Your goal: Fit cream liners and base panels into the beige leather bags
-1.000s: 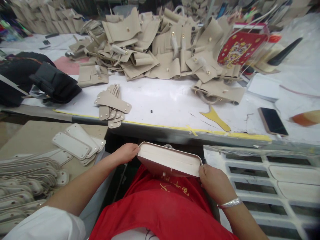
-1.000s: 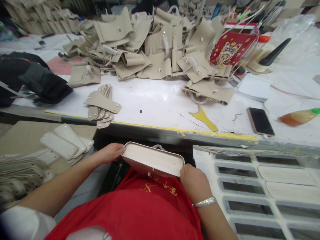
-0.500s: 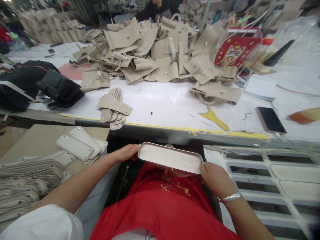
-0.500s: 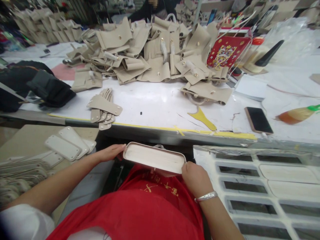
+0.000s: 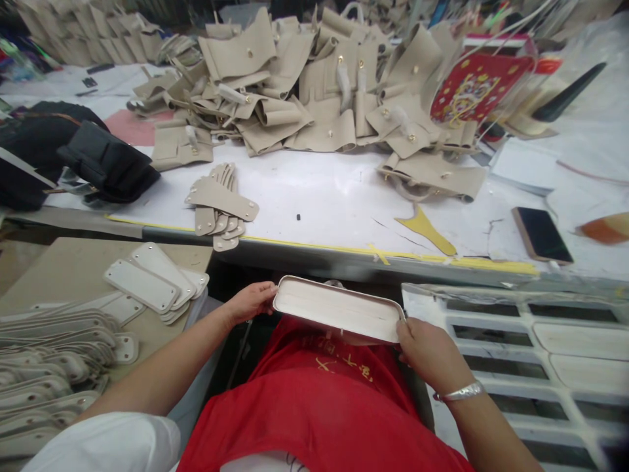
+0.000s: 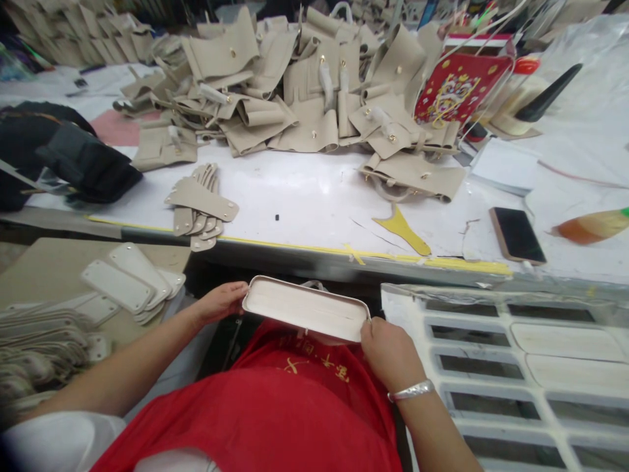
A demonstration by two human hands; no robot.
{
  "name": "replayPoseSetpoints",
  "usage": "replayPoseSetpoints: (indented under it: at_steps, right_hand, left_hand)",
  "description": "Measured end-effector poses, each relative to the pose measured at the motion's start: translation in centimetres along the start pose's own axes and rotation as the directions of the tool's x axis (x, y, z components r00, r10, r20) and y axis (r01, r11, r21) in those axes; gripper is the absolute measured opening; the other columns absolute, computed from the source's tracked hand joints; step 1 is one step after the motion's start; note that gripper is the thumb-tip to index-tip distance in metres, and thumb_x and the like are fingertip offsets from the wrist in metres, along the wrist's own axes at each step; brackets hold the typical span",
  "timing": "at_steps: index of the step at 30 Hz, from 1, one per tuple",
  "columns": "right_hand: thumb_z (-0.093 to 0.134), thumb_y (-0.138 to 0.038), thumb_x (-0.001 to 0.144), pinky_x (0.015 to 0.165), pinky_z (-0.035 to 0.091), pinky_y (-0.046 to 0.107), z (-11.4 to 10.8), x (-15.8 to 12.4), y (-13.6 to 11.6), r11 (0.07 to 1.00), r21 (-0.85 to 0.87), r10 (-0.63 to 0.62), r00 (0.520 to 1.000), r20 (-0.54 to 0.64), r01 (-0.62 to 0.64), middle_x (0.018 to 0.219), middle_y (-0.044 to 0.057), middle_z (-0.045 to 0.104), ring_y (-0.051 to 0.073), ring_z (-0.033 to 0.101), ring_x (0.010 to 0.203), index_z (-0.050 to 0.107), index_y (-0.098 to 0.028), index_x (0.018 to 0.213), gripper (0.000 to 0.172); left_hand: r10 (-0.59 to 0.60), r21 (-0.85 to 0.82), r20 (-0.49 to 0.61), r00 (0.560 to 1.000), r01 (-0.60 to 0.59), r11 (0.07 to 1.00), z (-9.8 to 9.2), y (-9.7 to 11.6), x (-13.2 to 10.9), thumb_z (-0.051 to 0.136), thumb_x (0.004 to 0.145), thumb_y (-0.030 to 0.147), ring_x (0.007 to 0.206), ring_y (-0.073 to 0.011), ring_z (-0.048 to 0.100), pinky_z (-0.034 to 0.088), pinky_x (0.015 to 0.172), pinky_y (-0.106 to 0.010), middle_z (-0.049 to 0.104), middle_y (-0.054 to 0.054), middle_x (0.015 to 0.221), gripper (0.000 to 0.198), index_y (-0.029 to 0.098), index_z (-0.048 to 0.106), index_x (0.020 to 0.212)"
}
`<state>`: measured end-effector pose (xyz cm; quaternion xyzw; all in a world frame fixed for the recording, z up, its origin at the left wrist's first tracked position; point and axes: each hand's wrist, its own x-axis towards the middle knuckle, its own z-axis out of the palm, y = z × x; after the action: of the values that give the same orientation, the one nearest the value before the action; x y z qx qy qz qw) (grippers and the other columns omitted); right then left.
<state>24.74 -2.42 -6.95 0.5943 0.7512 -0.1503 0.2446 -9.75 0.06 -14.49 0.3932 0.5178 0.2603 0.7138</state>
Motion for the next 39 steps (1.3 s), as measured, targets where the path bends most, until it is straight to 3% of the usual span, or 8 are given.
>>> replayPoseSetpoints:
  at_steps: [7,12,15,17,20,23,27,39]
  right_hand:
    - [0.029,-0.016,0.091,0.058,0.033,0.028,1.0,0.7,0.3,0.992,0.123,0.04,0.999,-0.022,-0.037,0.083,0.012,0.065,0.019,0.061,0.071,0.061,-0.01,0.082,0.034]
    - [0.028,-0.024,0.091,0.059,0.034,0.026,0.8,0.0,0.0,0.936,0.325,0.154,0.988,-0.023,-0.139,0.074,0.011,0.066,0.016,0.061,0.066,0.062,-0.012,0.075,0.039]
    - [0.032,-0.033,0.09,0.06,0.034,0.026,0.7,-1.0,0.3,0.921,0.37,0.163,0.984,-0.074,-0.125,0.069,0.009,0.066,0.017,0.061,0.068,0.064,-0.013,0.072,0.042]
    - [0.034,-0.04,0.089,0.06,0.035,0.025,1.0,-1.3,0.6,0.919,0.378,0.164,0.981,-0.099,-0.116,0.07,0.009,0.067,0.018,0.062,0.07,0.065,-0.014,0.071,0.044]
    - [0.036,-0.04,0.089,0.06,0.035,0.025,1.6,-1.3,0.8,0.925,0.351,0.199,0.972,-0.128,-0.144,0.074,0.01,0.068,0.018,0.062,0.071,0.065,-0.014,0.072,0.043]
    - [0.036,-0.031,0.089,0.061,0.035,0.026,2.2,-1.1,0.3,0.933,0.311,0.238,0.957,-0.167,-0.178,0.077,0.011,0.068,0.018,0.063,0.072,0.065,-0.013,0.076,0.037]
    - [0.035,-0.026,0.09,0.059,0.034,0.026,3.0,-0.8,-0.3,0.927,0.319,0.278,0.933,-0.23,-0.197,0.076,0.01,0.068,0.019,0.063,0.069,0.062,-0.014,0.078,0.033]
    - [0.031,-0.029,0.093,0.059,0.036,0.028,3.4,-0.7,-0.7,0.925,0.341,0.259,0.936,-0.239,-0.169,0.075,0.012,0.067,0.022,0.064,0.07,0.056,-0.014,0.079,0.033]
  left_hand:
    - [-0.012,0.335,-0.045,0.999,0.026,0.942,0.4,2.2,0.2,0.056,0.072,0.058,0.05,-0.0085,0.046,0.038,0.049,-0.021,0.047,0.004,0.055,0.044,0.016,0.043,0.064]
    - [-0.121,0.577,0.073,0.99,0.057,0.815,-0.6,4.6,-0.3,0.051,0.072,0.059,0.049,-0.0103,0.042,0.033,0.048,-0.022,0.043,0.004,0.054,0.043,0.017,0.046,0.062]
    - [-0.12,0.885,0.085,0.989,-0.02,0.465,0.8,6.3,-0.2,0.046,0.078,0.05,0.051,-0.0142,0.046,0.033,0.049,-0.025,0.047,0.0,0.053,0.039,0.018,0.05,0.057]
    - [0.075,0.981,0.129,0.989,-0.138,0.136,3.3,6.8,0.0,0.045,0.08,0.044,0.059,-0.0183,0.052,0.037,0.056,-0.028,0.054,-0.004,0.059,0.036,0.018,0.053,0.058]
    - [0.33,0.886,0.451,0.829,-0.462,-0.048,9.3,6.0,0.0,0.04,0.087,0.039,0.081,-0.0212,0.058,0.044,0.072,-0.031,0.063,-0.009,0.089,0.03,0.017,0.061,0.082]
    - [0.391,0.73,0.659,0.643,-0.672,-0.124,15.2,4.3,0.6,0.042,0.088,0.036,0.108,-0.0216,0.052,0.044,0.088,-0.031,0.051,-0.012,0.128,0.04,0.015,0.049,0.122]
    - [0.251,0.677,0.735,0.63,-0.695,-0.241,18.5,3.1,2.4,0.041,0.089,0.033,0.095,-0.0222,0.056,0.048,0.082,-0.034,0.054,-0.009,0.126,0.036,0.016,0.053,0.118]
    - [0.195,0.641,0.765,0.614,-0.693,-0.33,17.4,2.2,3.2,0.044,0.085,0.015,0.097,-0.0217,0.054,0.046,0.083,-0.033,0.047,-0.011,0.133,0.041,0.013,0.048,0.126]
